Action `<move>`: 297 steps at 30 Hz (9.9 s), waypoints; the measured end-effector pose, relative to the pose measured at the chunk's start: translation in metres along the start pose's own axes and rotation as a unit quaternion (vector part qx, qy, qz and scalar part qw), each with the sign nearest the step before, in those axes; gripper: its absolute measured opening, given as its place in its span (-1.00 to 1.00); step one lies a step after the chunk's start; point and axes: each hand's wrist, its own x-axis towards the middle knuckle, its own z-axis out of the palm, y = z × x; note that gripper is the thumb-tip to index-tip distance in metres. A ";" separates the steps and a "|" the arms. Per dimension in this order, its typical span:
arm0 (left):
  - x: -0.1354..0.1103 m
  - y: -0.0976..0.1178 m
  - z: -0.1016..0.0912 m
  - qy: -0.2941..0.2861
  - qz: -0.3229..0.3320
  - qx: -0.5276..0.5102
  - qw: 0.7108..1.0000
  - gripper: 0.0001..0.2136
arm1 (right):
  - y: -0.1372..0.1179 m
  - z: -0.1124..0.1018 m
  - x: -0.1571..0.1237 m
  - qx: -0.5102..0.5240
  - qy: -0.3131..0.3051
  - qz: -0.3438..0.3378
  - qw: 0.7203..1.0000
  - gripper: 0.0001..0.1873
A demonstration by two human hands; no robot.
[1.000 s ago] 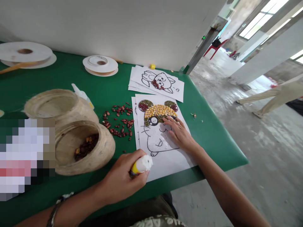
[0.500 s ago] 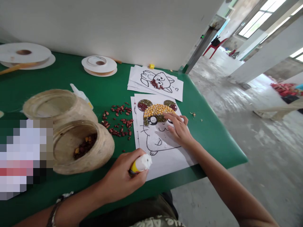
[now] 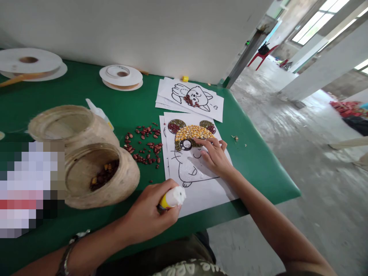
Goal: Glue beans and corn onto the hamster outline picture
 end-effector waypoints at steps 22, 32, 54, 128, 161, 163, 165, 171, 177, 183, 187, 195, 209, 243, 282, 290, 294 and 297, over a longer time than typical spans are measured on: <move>0.000 0.000 -0.001 -0.005 -0.013 0.009 1.000 -0.94 | 0.001 0.001 0.000 0.021 0.004 0.021 1.000 -0.62; 0.000 -0.001 0.000 0.010 0.013 0.007 1.000 -0.93 | -0.001 -0.002 -0.002 0.022 0.068 0.014 0.997 -0.63; 0.002 -0.003 0.003 0.015 0.030 0.004 0.999 -0.91 | 0.023 -0.012 -0.012 0.041 0.226 0.176 0.957 -0.76; 0.003 -0.001 -0.002 -0.016 -0.001 0.022 1.000 -0.92 | -0.026 0.001 0.015 0.042 -0.042 -0.103 0.993 -0.63; 0.002 -0.002 -0.001 -0.017 0.004 0.012 1.000 -0.92 | -0.003 0.004 0.027 -0.015 -0.059 0.021 0.998 -0.55; 0.002 -0.002 -0.001 -0.016 0.007 0.014 1.000 -0.92 | -0.003 0.003 0.026 -0.012 -0.067 0.028 0.997 -0.55; 0.002 -0.003 -0.001 -0.018 0.006 0.013 1.000 -0.92 | -0.004 0.003 0.026 -0.013 -0.072 0.034 0.997 -0.55; 0.003 -0.003 -0.002 -0.018 0.003 0.003 1.000 -0.91 | -0.002 0.000 0.026 -0.029 -0.059 0.046 0.997 -0.54; 0.001 -0.003 -0.001 -0.003 0.013 0.019 1.000 -0.91 | 0.025 -0.009 0.016 -0.053 0.011 0.160 0.986 -0.55; 0.000 -0.005 0.001 0.016 0.037 0.029 0.999 -0.90 | 0.038 -0.010 0.009 -0.041 -0.030 0.176 0.983 -0.57; 0.002 -0.007 0.002 0.024 0.042 0.039 0.998 -0.90 | 0.040 -0.009 0.011 -0.032 -0.022 0.177 0.983 -0.56; 0.002 -0.005 0.002 0.006 0.024 0.013 1.000 -0.91 | 0.045 -0.003 0.021 -0.022 -0.028 0.174 0.984 -0.53; -0.001 -0.003 0.002 -0.004 0.017 0.011 1.000 -0.93 | 0.046 -0.003 0.020 0.003 -0.002 0.167 0.986 -0.55; 0.004 0.007 -0.001 0.006 -0.030 0.077 0.997 -0.92 | 0.046 -0.039 0.012 0.164 0.255 0.199 0.932 -0.80; -0.012 0.005 -0.016 -0.055 0.198 0.171 0.964 -0.80 | -0.096 -0.017 0.088 0.418 -0.232 -0.187 0.858 0.00; -0.024 0.021 -0.023 0.044 0.383 0.090 0.918 -0.75 | -0.141 0.008 0.082 0.506 -0.174 -0.248 0.807 0.29; -0.041 0.040 -0.044 0.054 0.330 0.059 0.941 -0.77 | -0.144 0.010 0.079 0.495 -0.170 -0.237 0.819 0.15; -0.059 0.042 -0.054 0.083 0.243 0.065 0.964 -0.75 | -0.144 0.011 0.075 0.492 -0.158 -0.228 0.825 0.05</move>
